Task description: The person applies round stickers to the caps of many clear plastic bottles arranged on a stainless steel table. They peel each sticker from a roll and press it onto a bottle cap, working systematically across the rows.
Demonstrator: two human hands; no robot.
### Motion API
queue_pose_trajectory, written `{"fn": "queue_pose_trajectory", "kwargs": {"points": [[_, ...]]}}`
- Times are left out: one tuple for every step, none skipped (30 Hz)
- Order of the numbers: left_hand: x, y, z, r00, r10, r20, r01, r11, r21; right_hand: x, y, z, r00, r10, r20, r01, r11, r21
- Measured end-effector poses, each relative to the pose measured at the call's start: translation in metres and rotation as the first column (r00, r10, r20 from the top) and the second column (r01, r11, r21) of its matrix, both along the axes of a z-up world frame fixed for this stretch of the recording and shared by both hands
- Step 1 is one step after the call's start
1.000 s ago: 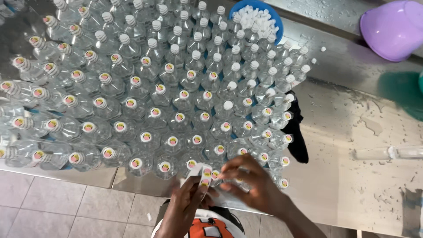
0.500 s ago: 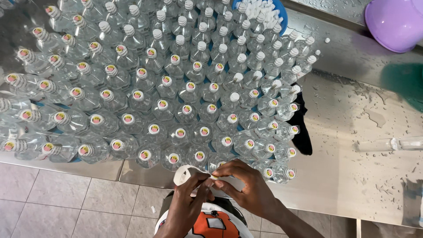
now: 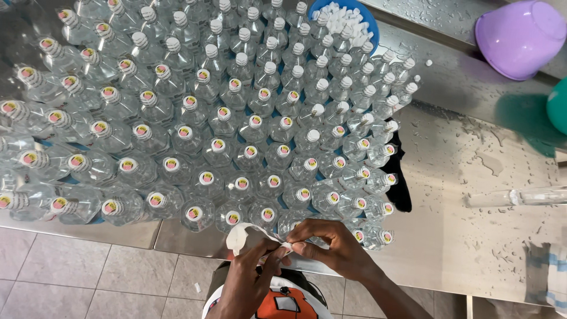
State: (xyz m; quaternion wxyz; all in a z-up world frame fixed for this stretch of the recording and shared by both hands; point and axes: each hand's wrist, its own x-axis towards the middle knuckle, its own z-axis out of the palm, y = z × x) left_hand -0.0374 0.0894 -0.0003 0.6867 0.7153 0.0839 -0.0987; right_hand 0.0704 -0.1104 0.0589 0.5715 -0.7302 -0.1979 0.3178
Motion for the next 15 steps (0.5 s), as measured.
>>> {"fn": "queue_pose_trajectory", "kwargs": {"points": [[0.000, 0.001, 0.001, 1.000, -0.001, 0.002, 0.001, 1.000, -0.004, 0.002, -0.001, -0.002, 1.000, -0.001, 0.002, 0.001, 1.000, -0.004], [0.001, 0.002, 0.003, 0.999, -0.016, -0.030, 0.016, 1.000, -0.003, 0.004, -0.002, -0.004, 0.998, -0.005, -0.060, 0.006, 1.000, 0.008], [0.002, 0.003, 0.004, 0.998, -0.030, -0.061, 0.030, 1.000, -0.002, 0.006, -0.003, -0.006, 0.993, -0.009, -0.121, 0.011, 1.000, 0.019], [0.002, 0.003, 0.000, 0.998, -0.032, -0.055, 0.032, 0.999, -0.008, 0.007, -0.001, -0.005, 0.993, -0.011, -0.115, 0.013, 1.000, 0.012], [0.001, 0.003, -0.004, 1.000, -0.019, 0.019, 0.020, 1.000, -0.018, 0.008, 0.001, -0.003, 0.996, -0.001, -0.090, 0.001, 1.000, -0.004], [0.002, 0.002, -0.008, 0.996, -0.003, 0.095, 0.006, 1.000, -0.029, 0.010, 0.004, -0.001, 0.998, 0.011, -0.065, -0.013, 1.000, -0.021], [0.003, 0.001, -0.009, 0.995, -0.002, 0.102, 0.006, 0.999, -0.036, 0.015, 0.005, 0.002, 0.998, 0.011, -0.057, -0.013, 1.000, -0.028], [0.003, 0.001, -0.009, 0.998, 0.022, 0.067, -0.017, 0.997, -0.071, 0.018, 0.006, 0.005, 0.997, 0.049, 0.066, -0.046, 0.998, -0.050], [0.003, 0.001, -0.010, 0.999, 0.045, 0.031, -0.042, 0.994, -0.105, 0.022, 0.007, 0.008, 0.978, 0.089, 0.186, -0.076, 0.994, -0.077], [0.003, 0.001, -0.011, 0.999, 0.044, 0.033, -0.040, 0.993, -0.109, 0.032, 0.006, 0.006, 0.978, 0.089, 0.188, -0.074, 0.994, -0.081], [0.002, 0.002, -0.013, 0.998, 0.052, 0.019, -0.050, 0.994, -0.095, 0.042, 0.003, 0.004, 0.952, 0.063, 0.298, -0.026, 0.992, -0.127], [0.002, 0.003, -0.014, 0.998, 0.059, 0.006, -0.058, 0.995, -0.078, 0.052, 0.002, 0.003, 0.913, 0.041, 0.406, 0.029, 0.986, -0.165], [0.002, 0.004, -0.014, 0.998, 0.055, 0.010, -0.054, 0.995, -0.080, 0.069, -0.002, -0.004, 0.912, 0.038, 0.409, 0.033, 0.986, -0.166], [0.002, 0.005, -0.013, 0.996, 0.048, -0.079, -0.053, 0.997, -0.063, 0.086, -0.007, -0.010, 0.844, 0.006, 0.537, 0.107, 0.978, -0.179], [0.003, 0.006, -0.013, 0.985, 0.043, -0.166, -0.051, 0.998, -0.045, 0.104, -0.011, -0.017, 0.756, -0.020, 0.654, 0.182, 0.966, -0.181]]}}
